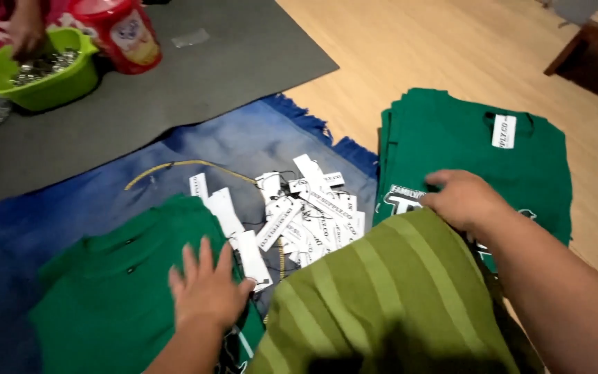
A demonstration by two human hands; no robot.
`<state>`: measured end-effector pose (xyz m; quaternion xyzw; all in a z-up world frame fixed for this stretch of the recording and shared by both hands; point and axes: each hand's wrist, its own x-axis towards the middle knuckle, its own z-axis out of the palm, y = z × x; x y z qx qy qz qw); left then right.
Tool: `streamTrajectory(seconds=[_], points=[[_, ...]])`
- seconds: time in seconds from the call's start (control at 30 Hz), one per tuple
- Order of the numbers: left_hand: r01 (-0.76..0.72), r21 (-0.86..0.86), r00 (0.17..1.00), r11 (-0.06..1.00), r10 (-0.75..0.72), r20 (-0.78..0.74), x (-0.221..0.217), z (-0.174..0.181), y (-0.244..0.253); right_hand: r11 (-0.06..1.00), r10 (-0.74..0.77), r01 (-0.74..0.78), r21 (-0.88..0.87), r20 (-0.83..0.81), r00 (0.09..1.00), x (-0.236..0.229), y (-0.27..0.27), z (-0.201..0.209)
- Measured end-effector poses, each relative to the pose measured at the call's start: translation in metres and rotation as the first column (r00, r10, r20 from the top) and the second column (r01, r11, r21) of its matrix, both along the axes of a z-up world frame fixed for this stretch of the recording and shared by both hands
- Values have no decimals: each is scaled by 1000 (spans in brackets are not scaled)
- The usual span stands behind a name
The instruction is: Attaching paper brand tags to the neck area of green t-shirts manually.
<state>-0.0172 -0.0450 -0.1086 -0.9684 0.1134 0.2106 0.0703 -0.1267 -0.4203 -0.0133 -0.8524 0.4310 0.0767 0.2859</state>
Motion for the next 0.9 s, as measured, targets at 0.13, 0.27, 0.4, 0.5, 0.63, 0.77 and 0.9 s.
streamTrajectory(seconds=[0.13,0.27,0.4,0.5,0.63,0.77,0.9], points=[[41,77,994,996,-33,-106,-28,17,41,964,256,-249,-97,68,964,35,57,6],[123,62,947,990,-98,-307,-55,56,61,832,543,-535,-149,18,840,59,135,-6],[216,54,874,975,-168,-456,-77,92,64,647,762,-759,-78,93,640,61,217,-29],[203,7,886,979,-181,-427,-84,79,68,550,835,-830,-96,51,548,53,262,-61],[148,-64,895,987,-161,-416,-86,78,79,405,914,-911,-82,41,403,30,286,-80],[47,-209,903,977,-131,-408,-83,83,87,339,938,-931,-137,-21,345,24,287,-70],[19,-259,924,966,-116,-364,-78,71,88,310,951,-943,-123,47,306,25,285,-76]])
